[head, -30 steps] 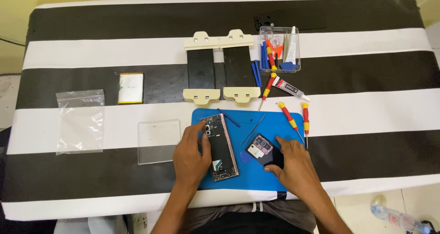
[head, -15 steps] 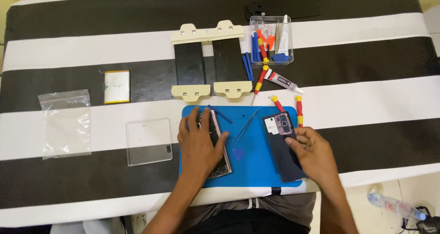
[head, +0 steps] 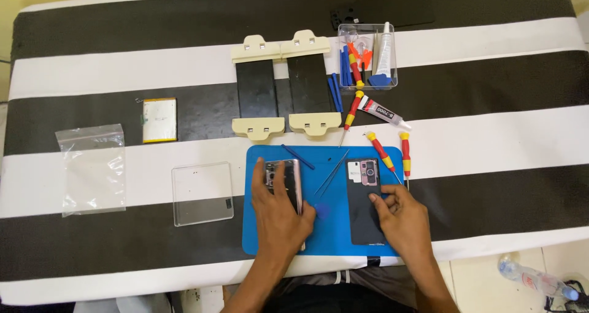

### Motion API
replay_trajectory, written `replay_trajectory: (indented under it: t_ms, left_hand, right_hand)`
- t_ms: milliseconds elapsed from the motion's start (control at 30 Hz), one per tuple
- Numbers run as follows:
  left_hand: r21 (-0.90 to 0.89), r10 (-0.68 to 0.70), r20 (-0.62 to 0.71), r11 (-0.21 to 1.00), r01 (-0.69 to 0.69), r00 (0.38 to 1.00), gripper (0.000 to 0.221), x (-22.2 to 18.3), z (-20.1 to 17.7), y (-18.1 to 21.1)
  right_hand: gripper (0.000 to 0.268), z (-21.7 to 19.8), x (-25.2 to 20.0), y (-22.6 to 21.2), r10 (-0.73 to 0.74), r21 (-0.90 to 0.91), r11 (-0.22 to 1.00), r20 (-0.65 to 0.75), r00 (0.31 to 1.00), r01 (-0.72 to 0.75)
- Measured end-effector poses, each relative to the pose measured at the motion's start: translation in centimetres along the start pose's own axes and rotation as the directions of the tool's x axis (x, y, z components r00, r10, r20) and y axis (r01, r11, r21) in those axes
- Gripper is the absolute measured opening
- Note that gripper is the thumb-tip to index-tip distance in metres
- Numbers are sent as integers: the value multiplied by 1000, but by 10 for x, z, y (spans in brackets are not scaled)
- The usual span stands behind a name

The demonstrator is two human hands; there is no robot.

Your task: Repairing a smartphone by prying and disconnecting internal components using a small tool

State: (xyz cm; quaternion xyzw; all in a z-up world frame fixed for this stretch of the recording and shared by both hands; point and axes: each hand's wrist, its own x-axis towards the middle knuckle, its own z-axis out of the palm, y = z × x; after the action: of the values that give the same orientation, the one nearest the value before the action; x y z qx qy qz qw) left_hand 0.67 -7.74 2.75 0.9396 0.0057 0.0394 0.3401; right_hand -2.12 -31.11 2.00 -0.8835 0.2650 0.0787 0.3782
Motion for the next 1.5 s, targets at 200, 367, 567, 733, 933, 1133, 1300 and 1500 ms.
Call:
replay_trajectory:
  t_ms: [200, 367, 567, 733, 933, 1133, 1300, 1500]
  left_hand:
    - [43, 22, 48, 999, -24, 999, 85, -13, 2, -3]
    - [-130, 18, 16, 991, -15, 1000, 78, -9, -37, -21]
    - [104, 21, -215, 995, 2, 976, 39, -30, -79, -94]
    - [114, 12, -87, 993, -2, 996, 33, -49, -88, -124]
    - [122, 72, -109, 991, -59, 991, 12, -55, -83, -123]
    - [160, 133, -112, 981, -114, 985, 12, -57, -74, -123]
    - [82, 246, -134, 968, -237, 960, 11, -50, -65, -118]
    - [-1, 107, -66, 994, -107, 992, 29, -54, -57, -88]
  right_hand:
    - [29, -7, 0, -13, -27, -263, 964, 50, 998, 40]
    - [35, -11, 7, -20, 54, -363, 932, 106, 993, -12]
    - [24, -13, 16, -8, 16, -298, 954, 169, 986, 35]
    - [16, -15, 18, -2, 43, -280, 960, 167, 985, 5]
    - [23, -20, 15, 17, 1, -379, 925, 106, 994, 40]
    - [23, -17, 10, 8, -11, -406, 912, 130, 991, 63]
    - [25, -15, 11, -6, 34, -392, 919, 155, 987, 30]
    - [26, -19, 17, -17, 49, -429, 903, 151, 987, 20]
